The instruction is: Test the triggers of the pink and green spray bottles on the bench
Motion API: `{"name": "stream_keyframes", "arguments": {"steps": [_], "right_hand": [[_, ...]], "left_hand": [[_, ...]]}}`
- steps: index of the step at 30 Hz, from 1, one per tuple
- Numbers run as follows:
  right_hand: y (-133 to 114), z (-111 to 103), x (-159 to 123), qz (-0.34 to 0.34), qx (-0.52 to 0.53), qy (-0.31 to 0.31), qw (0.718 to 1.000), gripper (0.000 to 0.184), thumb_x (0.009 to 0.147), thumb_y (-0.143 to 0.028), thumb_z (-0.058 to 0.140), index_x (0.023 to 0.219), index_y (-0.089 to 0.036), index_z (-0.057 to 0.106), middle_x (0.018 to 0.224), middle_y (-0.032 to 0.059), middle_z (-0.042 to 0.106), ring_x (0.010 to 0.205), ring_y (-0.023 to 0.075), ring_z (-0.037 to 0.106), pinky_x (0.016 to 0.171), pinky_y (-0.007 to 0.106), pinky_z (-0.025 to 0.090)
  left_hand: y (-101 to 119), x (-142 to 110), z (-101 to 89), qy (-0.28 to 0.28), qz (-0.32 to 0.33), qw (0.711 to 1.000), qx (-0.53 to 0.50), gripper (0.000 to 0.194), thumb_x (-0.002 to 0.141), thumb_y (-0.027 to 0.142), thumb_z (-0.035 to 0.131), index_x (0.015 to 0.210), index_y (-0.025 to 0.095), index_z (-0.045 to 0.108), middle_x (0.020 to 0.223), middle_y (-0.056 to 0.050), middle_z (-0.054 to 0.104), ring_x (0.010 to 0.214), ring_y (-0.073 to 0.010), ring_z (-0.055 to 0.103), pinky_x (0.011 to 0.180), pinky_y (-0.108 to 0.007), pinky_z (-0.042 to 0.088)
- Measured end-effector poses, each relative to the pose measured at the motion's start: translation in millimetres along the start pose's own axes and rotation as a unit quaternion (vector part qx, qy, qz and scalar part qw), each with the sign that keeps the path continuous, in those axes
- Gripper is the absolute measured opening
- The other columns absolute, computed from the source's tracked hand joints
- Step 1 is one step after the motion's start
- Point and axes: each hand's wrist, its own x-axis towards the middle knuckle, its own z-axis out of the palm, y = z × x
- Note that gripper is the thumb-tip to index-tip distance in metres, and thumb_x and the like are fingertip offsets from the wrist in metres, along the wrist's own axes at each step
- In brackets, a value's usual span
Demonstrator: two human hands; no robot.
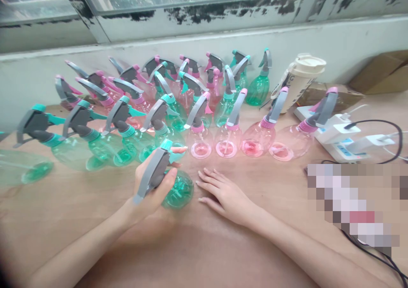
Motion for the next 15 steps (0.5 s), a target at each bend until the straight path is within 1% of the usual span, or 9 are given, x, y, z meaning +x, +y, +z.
{"name": "stream_keyframes", "arguments": {"steps": [3,4,7,10,12,15], "right_hand": [[-0.6,0.0,0.3,0.000,0.001,0.006,1.000,0.047,0.097,-0.033,0.055,0.143,-0.023,0.051,0.148,0.0105,0.052,0.143,0.0279,0.039,0.117,0.055,0.034],[-0.7,0.0,0.3,-0.001,0.003,0.009,1.000,0.047,0.097,-0.033,0.055,0.143,-0.024,0.051,0.148,0.0102,0.052,0.143,0.0279,0.039,0.117,0.055,0.035],[-0.1,0.5,-0.1,-0.002,0.004,0.011,1.000,0.048,0.097,-0.032,0.056,0.144,-0.024,0.050,0.148,0.0098,0.052,0.143,0.0281,0.039,0.117,0.055,0.035],[0.8,0.8,-0.4,-0.002,0.004,0.006,1.000,0.049,0.097,-0.033,0.056,0.145,-0.025,0.049,0.149,0.0094,0.052,0.143,0.0281,0.039,0.117,0.056,0.034],[0.9,0.8,-0.5,-0.002,0.002,0.002,1.000,0.049,0.097,-0.034,0.054,0.144,-0.023,0.049,0.149,0.0098,0.051,0.143,0.0280,0.038,0.117,0.056,0.033],[0.4,0.3,-0.4,-0.001,0.001,0.000,1.000,0.048,0.098,-0.034,0.054,0.144,-0.022,0.050,0.149,0.0102,0.051,0.143,0.0278,0.038,0.117,0.056,0.034]], "left_hand": [[0.9,3.1,-3.4,-0.016,0.010,1.000,-0.003,0.006,0.087,0.020,0.052,0.090,0.020,0.057,0.080,-0.002,0.062,0.067,-0.0146,0.061,0.067,-0.029,0.053],[0.9,3.7,-3.8,-0.021,0.009,1.000,-0.009,0.004,0.088,0.020,0.053,0.088,0.020,0.057,0.078,-0.001,0.062,0.066,-0.0144,0.060,0.067,-0.029,0.053],[-0.1,2.8,-2.9,-0.022,0.001,0.999,-0.027,0.007,0.088,0.022,0.054,0.094,0.020,0.058,0.078,-0.001,0.061,0.067,-0.0147,0.061,0.067,-0.029,0.054],[-0.6,-0.1,-0.4,-0.011,-0.012,1.000,-0.025,0.016,0.087,0.023,0.054,0.102,0.018,0.058,0.088,-0.004,0.064,0.075,-0.0169,0.065,0.072,-0.031,0.056],[-0.2,-1.8,0.7,-0.011,-0.020,1.000,-0.018,0.018,0.087,0.023,0.053,0.104,0.018,0.058,0.092,-0.006,0.065,0.078,-0.0178,0.066,0.073,-0.032,0.056],[0.7,-2.7,1.0,-0.011,-0.022,1.000,-0.012,0.018,0.088,0.023,0.053,0.104,0.018,0.059,0.091,-0.006,0.066,0.079,-0.0183,0.067,0.074,-0.033,0.056]]}}
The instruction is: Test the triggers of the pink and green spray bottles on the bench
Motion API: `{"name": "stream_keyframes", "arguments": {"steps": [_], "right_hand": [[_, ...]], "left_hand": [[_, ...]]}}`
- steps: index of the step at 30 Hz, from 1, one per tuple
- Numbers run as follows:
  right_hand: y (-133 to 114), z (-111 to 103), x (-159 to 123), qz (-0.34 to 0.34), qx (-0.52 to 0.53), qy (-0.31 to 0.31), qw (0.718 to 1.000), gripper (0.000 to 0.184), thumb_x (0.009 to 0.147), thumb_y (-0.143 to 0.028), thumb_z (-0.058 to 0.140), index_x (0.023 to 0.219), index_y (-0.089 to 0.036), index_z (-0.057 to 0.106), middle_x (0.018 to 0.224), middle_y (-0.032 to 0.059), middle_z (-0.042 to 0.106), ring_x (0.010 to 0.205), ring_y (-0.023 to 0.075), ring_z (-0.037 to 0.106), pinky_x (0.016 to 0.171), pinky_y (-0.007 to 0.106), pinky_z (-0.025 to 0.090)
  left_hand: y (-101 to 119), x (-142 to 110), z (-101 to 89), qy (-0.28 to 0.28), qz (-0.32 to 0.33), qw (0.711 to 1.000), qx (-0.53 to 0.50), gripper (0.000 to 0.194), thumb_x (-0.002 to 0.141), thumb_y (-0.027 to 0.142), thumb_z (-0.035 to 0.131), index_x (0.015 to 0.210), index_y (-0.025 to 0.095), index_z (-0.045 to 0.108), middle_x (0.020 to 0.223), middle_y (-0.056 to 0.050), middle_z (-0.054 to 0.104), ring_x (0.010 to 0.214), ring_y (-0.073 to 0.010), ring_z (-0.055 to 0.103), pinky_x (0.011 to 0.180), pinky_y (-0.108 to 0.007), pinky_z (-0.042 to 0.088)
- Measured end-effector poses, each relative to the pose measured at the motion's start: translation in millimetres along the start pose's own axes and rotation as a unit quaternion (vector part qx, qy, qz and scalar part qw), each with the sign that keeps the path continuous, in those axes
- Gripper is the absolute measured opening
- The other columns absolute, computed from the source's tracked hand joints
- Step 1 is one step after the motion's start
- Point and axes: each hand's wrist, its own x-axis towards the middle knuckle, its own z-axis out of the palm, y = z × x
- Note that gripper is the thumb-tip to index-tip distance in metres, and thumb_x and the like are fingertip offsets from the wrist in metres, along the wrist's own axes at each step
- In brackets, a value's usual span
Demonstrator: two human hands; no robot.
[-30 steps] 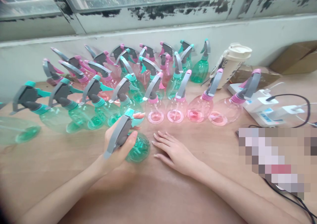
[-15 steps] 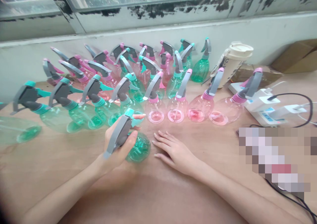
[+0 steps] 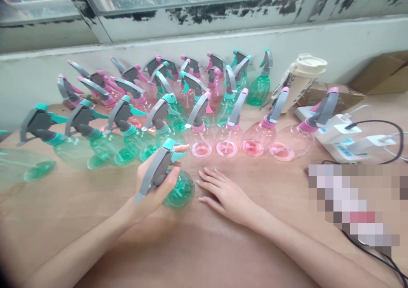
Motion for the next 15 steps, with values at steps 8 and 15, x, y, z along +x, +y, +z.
{"name": "stream_keyframes", "arguments": {"steps": [8,15], "right_hand": [[-0.1,0.3,0.0,-0.001,0.002,0.008,1.000,0.049,0.097,-0.033,0.055,0.145,-0.025,0.049,0.148,0.0096,0.052,0.143,0.0282,0.039,0.116,0.056,0.035],[0.5,0.6,-0.2,0.001,-0.007,-0.006,1.000,0.047,0.098,-0.035,0.052,0.143,-0.021,0.050,0.149,0.0098,0.051,0.144,0.0277,0.037,0.117,0.055,0.034]], "left_hand": [[-0.3,1.2,-0.5,0.005,0.012,1.000,0.004,0.017,0.088,0.021,0.053,0.104,0.019,0.059,0.090,-0.005,0.066,0.079,-0.0174,0.067,0.073,-0.031,0.056],[-0.1,0.9,0.9,0.003,0.013,1.000,0.004,0.018,0.088,0.021,0.052,0.105,0.018,0.059,0.091,-0.005,0.066,0.079,-0.0179,0.068,0.073,-0.032,0.057]]}}
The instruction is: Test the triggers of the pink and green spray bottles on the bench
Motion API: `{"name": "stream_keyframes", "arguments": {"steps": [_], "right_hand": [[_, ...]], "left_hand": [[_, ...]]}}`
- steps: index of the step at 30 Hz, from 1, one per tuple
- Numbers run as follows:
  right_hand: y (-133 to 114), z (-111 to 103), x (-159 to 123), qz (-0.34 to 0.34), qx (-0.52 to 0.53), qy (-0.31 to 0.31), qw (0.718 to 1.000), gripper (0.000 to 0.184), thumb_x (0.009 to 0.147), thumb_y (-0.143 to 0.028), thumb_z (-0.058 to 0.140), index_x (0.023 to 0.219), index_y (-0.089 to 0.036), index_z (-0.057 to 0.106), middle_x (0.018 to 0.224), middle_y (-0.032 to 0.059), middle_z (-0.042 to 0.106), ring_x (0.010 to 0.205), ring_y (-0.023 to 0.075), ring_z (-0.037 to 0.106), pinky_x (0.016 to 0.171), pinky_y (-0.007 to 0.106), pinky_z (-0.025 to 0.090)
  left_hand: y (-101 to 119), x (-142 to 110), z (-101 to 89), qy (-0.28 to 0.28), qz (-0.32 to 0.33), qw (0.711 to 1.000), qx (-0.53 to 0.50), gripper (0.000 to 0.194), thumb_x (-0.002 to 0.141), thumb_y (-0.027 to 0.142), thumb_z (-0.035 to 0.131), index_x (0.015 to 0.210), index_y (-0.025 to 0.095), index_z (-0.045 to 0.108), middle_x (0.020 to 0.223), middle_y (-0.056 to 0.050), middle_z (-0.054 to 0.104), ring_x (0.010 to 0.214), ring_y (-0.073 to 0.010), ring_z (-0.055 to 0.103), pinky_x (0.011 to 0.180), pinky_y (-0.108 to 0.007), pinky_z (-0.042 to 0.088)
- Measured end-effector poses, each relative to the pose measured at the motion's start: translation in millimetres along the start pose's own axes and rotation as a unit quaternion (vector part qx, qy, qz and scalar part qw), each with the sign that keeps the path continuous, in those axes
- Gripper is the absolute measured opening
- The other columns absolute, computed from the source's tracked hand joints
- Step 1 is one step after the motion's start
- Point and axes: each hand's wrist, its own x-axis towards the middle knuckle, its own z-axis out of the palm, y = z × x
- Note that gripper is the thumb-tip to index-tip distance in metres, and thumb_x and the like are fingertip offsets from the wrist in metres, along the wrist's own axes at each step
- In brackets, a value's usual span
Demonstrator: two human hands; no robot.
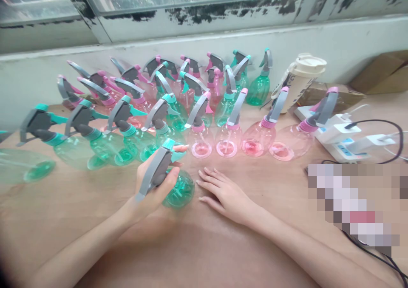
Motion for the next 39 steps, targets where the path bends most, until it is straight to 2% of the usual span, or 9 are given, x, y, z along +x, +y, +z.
{"name": "stream_keyframes", "arguments": {"steps": [8,14,18,22,25,29,33,35,39], "right_hand": [[-0.6,-0.5,-0.1,0.001,0.000,0.002,1.000,0.047,0.098,-0.036,0.052,0.143,-0.022,0.051,0.149,0.0088,0.051,0.144,0.0270,0.037,0.118,0.054,0.033],[-0.8,0.0,-0.2,-0.001,0.000,0.005,1.000,0.045,0.098,-0.034,0.053,0.141,-0.019,0.053,0.149,0.0106,0.051,0.144,0.0272,0.037,0.118,0.054,0.033],[-0.4,-0.1,-0.2,0.000,-0.007,-0.004,1.000,0.046,0.099,-0.036,0.051,0.142,-0.018,0.052,0.149,0.0105,0.051,0.145,0.0274,0.035,0.119,0.054,0.032],[0.6,0.3,0.0,0.004,-0.005,-0.006,1.000,0.046,0.099,-0.037,0.051,0.141,-0.019,0.053,0.149,0.0093,0.051,0.145,0.0269,0.036,0.119,0.053,0.032],[1.2,1.2,-0.1,0.002,-0.002,-0.006,1.000,0.046,0.099,-0.037,0.051,0.141,-0.019,0.053,0.150,0.0092,0.050,0.145,0.0267,0.036,0.119,0.053,0.032],[1.4,2.4,-0.5,0.000,-0.001,0.001,1.000,0.045,0.098,-0.036,0.053,0.141,-0.021,0.053,0.150,0.0090,0.050,0.144,0.0270,0.037,0.119,0.054,0.032],[2.4,3.1,-0.5,-0.003,-0.011,0.003,1.000,0.046,0.098,-0.036,0.053,0.142,-0.021,0.052,0.151,0.0091,0.049,0.144,0.0275,0.038,0.118,0.055,0.034],[2.9,4.2,-0.7,-0.007,-0.019,0.007,1.000,0.045,0.098,-0.035,0.053,0.142,-0.022,0.053,0.150,0.0090,0.050,0.143,0.0274,0.039,0.118,0.055,0.034],[-1.2,13.5,-3.0,-0.005,-0.059,0.025,0.998,0.042,0.098,-0.033,0.052,0.139,-0.021,0.056,0.148,0.0102,0.052,0.141,0.0289,0.042,0.116,0.057,0.036]], "left_hand": [[0.6,1.5,-2.0,-0.001,0.001,1.000,-0.004,0.016,0.088,0.022,0.053,0.103,0.019,0.058,0.088,-0.004,0.064,0.076,-0.0163,0.065,0.072,-0.030,0.056],[3.9,8.7,-6.1,-0.016,0.029,0.999,0.003,0.005,0.087,0.021,0.054,0.085,0.019,0.057,0.077,-0.001,0.059,0.063,-0.0125,0.058,0.064,-0.026,0.051],[3.0,6.8,-3.4,-0.014,0.007,1.000,-0.018,0.021,0.084,0.025,0.056,0.103,0.017,0.060,0.080,-0.001,0.058,0.064,-0.0133,0.058,0.066,-0.028,0.053],[-1.7,2.7,-1.2,-0.011,0.004,0.999,-0.030,0.030,0.082,0.030,0.059,0.110,0.019,0.056,0.082,-0.001,0.058,0.062,-0.0142,0.057,0.071,-0.033,0.054],[-5.0,0.8,-2.0,-0.005,-0.005,0.998,-0.056,0.041,0.082,0.038,0.061,0.118,0.021,0.050,0.090,-0.004,0.060,0.073,-0.0187,0.063,0.075,-0.037,0.055],[-5.3,-3.4,-4.8,0.004,0.003,0.999,-0.053,0.052,0.079,0.042,0.067,0.122,0.022,0.047,0.118,-0.011,0.060,0.109,-0.0282,0.062,0.096,-0.046,0.050],[-4.1,-16.9,-7.8,0.018,-0.030,0.998,-0.047,0.061,0.074,0.036,0.075,0.126,0.025,0.044,0.127,-0.011,0.057,0.116,-0.0275,0.059,0.100,-0.046,0.048],[-4.2,-25.7,-9.6,0.030,-0.071,0.996,-0.052,0.057,0.076,0.035,0.076,0.124,0.025,0.047,0.122,-0.008,0.060,0.108,-0.0246,0.062,0.096,-0.043,0.050],[-2.9,-38.8,-17.1,0.017,-0.145,0.987,-0.064,0.030,0.083,0.035,0.071,0.106,0.021,0.059,0.102,-0.005,0.068,0.096,-0.0216,0.066,0.089,-0.037,0.051]]}}
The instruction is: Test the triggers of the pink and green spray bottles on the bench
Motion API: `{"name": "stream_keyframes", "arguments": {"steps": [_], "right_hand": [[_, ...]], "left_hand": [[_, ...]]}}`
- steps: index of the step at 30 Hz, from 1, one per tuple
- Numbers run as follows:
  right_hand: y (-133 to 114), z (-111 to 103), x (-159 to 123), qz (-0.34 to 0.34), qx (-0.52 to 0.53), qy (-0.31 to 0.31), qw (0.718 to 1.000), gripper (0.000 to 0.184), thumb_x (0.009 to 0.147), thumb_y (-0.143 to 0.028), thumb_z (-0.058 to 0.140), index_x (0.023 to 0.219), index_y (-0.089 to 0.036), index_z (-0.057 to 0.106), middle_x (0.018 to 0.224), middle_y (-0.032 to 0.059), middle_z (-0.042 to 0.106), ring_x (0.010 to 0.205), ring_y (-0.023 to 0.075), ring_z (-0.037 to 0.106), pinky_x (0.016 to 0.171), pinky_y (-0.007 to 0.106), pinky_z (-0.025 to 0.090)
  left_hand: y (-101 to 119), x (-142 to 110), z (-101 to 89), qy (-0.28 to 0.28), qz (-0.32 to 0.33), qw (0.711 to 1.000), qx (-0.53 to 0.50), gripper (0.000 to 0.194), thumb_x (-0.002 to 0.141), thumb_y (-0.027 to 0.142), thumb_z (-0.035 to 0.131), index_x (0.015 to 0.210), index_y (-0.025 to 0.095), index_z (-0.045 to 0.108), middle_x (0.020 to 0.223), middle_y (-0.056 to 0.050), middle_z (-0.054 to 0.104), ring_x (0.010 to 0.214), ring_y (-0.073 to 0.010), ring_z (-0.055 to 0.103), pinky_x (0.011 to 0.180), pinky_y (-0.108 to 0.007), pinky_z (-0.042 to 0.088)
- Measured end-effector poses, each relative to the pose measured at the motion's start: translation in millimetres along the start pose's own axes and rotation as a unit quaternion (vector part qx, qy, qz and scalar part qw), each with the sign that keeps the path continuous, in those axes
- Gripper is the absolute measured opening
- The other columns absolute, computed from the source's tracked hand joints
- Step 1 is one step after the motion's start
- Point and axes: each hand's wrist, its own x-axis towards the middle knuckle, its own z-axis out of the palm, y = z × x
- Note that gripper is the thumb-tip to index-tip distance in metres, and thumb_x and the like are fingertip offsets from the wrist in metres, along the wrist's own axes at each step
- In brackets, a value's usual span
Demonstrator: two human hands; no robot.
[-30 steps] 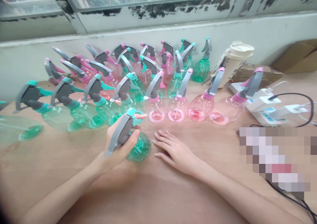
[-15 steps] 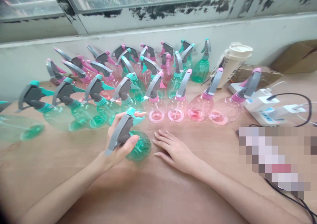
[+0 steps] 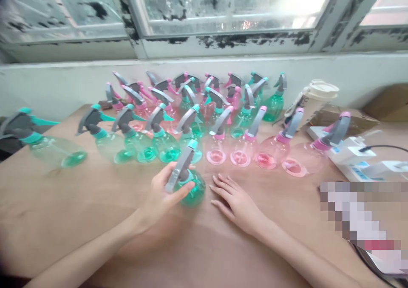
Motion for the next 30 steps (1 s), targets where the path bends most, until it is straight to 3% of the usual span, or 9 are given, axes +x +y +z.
{"name": "stream_keyframes", "arguments": {"steps": [3,6,10,14,16,20,24,30], "right_hand": [[-12.4,12.8,-0.5,-0.014,-0.036,0.019,0.999,0.040,0.099,-0.031,0.050,0.136,-0.020,0.058,0.148,0.0116,0.052,0.140,0.0309,0.043,0.113,0.058,0.039],[-30.9,27.6,6.8,-0.065,-0.044,0.013,0.997,0.041,0.099,-0.030,0.051,0.139,-0.021,0.056,0.147,0.0112,0.053,0.139,0.0305,0.044,0.110,0.057,0.044],[-61.6,48.1,34.5,-0.126,-0.028,-0.015,0.991,0.042,0.098,-0.028,0.052,0.139,-0.023,0.055,0.147,0.0094,0.054,0.138,0.0282,0.046,0.110,0.053,0.045],[-97.2,73.7,74.2,-0.166,0.010,-0.027,0.986,0.039,0.098,-0.029,0.053,0.135,-0.021,0.059,0.144,0.0117,0.056,0.138,0.0277,0.047,0.112,0.052,0.043],[-115.6,87.6,92.8,-0.181,0.032,-0.031,0.983,0.037,0.098,-0.029,0.053,0.133,-0.020,0.061,0.143,0.0130,0.057,0.137,0.0279,0.048,0.112,0.052,0.043],[-145.8,110.2,123.2,-0.203,0.069,-0.045,0.976,0.036,0.098,-0.030,0.052,0.131,-0.019,0.062,0.142,0.0140,0.058,0.137,0.0284,0.048,0.113,0.054,0.041],[-159.0,122.7,146.5,-0.206,0.082,-0.055,0.973,0.037,0.098,-0.031,0.051,0.131,-0.018,0.062,0.142,0.0148,0.058,0.136,0.0292,0.049,0.112,0.056,0.041],[-160.5,128.3,159.9,-0.195,0.094,-0.051,0.975,0.037,0.098,-0.032,0.050,0.132,-0.021,0.061,0.142,0.0126,0.058,0.134,0.0288,0.052,0.111,0.056,0.042]], "left_hand": [[1.1,-7.3,-14.8,0.000,0.014,1.000,0.015,0.025,0.082,0.037,0.074,0.096,0.019,0.063,0.097,-0.005,0.069,0.094,-0.0218,0.066,0.089,-0.035,0.051],[-2.3,-20.2,-43.7,0.031,0.028,0.998,0.037,0.024,0.081,0.038,0.076,0.092,0.019,0.064,0.100,-0.005,0.069,0.092,-0.0214,0.066,0.087,-0.034,0.051],[-18.9,-49.3,-99.9,0.112,-0.018,0.991,0.077,0.020,0.084,0.036,0.073,0.095,0.020,0.066,0.101,-0.004,0.069,0.091,-0.0196,0.066,0.085,-0.032,0.052],[-47.5,-68.3,-162.7,0.227,-0.051,0.963,0.135,0.022,0.083,0.039,0.072,0.095,0.021,0.068,0.094,-0.002,0.070,0.089,-0.0202,0.067,0.083,-0.032,0.052],[-63.8,-67.8,-192.2,0.280,-0.047,0.945,0.163,0.024,0.083,0.041,0.072,0.095,0.020,0.068,0.095,-0.003,0.071,0.091,-0.0213,0.068,0.084,-0.033,0.053],[-92.9,-51.7,-237.6,0.332,-0.062,0.923,0.183,0.030,0.079,0.036,0.076,0.101,0.017,0.069,0.100,-0.008,0.074,0.098,-0.0265,0.070,0.091,-0.039,0.053],[-111.5,-30.6,-258.9,0.340,-0.056,0.920,0.186,0.032,0.081,0.030,0.075,0.109,0.016,0.066,0.107,-0.011,0.074,0.102,-0.0272,0.070,0.093,-0.040,0.053],[-127.3,-7.4,-262.9,0.325,-0.024,0.929,0.174,0.031,0.082,0.034,0.074,0.106,0.016,0.067,0.104,-0.011,0.075,0.099,-0.0244,0.071,0.091,-0.035,0.054]]}}
